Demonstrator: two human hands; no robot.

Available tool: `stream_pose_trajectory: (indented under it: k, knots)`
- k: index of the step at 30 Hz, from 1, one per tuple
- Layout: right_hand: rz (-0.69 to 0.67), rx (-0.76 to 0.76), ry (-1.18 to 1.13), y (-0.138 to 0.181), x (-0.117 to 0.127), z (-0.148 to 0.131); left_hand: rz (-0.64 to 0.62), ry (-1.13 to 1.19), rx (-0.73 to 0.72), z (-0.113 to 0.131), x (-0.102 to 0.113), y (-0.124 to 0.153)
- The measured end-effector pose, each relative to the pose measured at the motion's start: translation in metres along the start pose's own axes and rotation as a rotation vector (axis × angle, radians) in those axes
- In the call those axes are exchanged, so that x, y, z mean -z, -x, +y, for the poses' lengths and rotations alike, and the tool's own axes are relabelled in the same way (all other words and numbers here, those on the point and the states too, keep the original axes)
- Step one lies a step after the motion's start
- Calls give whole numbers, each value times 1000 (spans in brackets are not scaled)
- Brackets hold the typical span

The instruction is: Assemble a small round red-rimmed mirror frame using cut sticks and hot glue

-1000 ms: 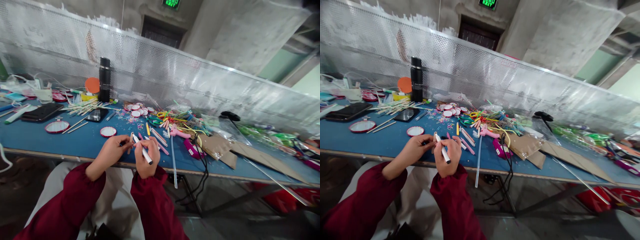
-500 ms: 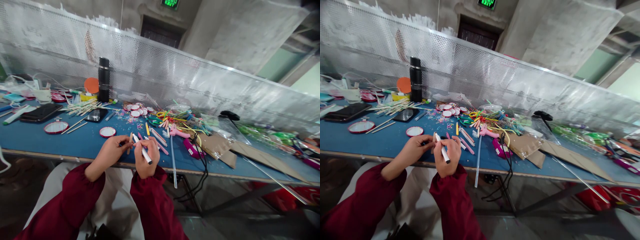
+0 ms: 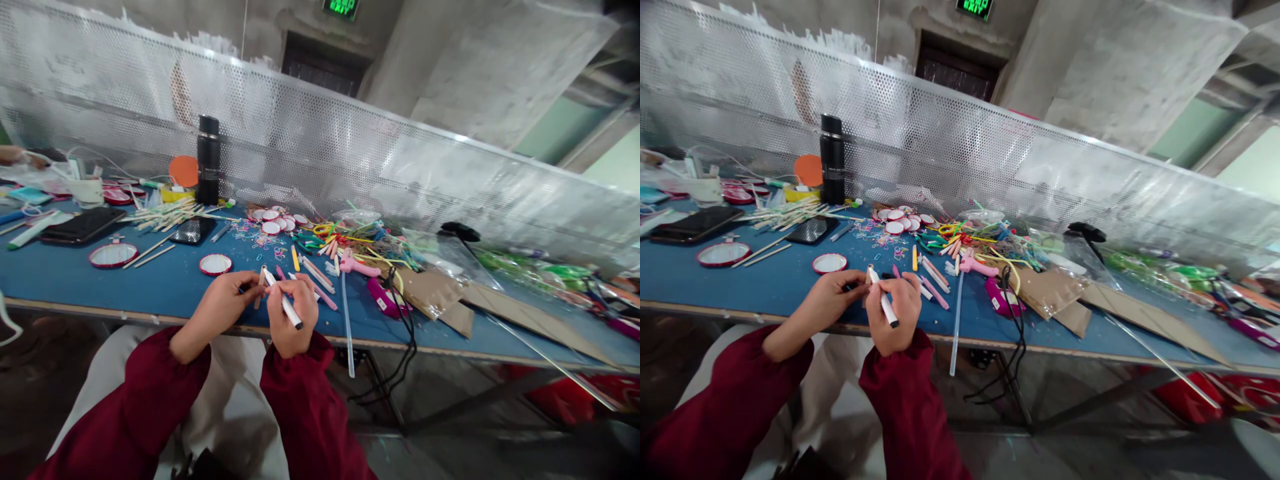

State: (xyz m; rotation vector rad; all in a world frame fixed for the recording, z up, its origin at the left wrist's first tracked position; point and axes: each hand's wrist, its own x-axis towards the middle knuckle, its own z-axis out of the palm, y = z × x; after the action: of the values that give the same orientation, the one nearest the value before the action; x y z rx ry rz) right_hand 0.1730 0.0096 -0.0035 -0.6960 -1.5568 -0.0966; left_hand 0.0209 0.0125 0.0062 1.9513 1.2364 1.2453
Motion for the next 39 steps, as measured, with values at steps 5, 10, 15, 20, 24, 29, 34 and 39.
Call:
stream_pose_trajectory:
  k: [5, 10, 15, 20, 24, 29, 34, 39]
  knots:
    - [26, -13, 19, -1, 0, -1, -8, -15, -5, -2, 0, 1]
    - [3, 9, 5, -1, 1, -1, 6, -10, 4, -4, -1, 1]
    - [5, 9, 10, -1, 1, -2, 2, -7, -1, -2, 0, 0]
    - [3, 19, 10, -1, 1, -1, 10, -16, 1, -2, 0, 0]
    - [-10, 35, -2, 0, 0, 1, 1, 3, -10, -4, 0, 0]
    - [35, 28, 11, 1, -1, 1, -4, -13, 2, -4, -1, 0]
    - [23, 27, 21, 0, 0, 1, -3, -9, 4, -3, 0, 1]
    - [32, 15, 24, 0, 0, 0, -3, -7, 0, -4, -1, 0]
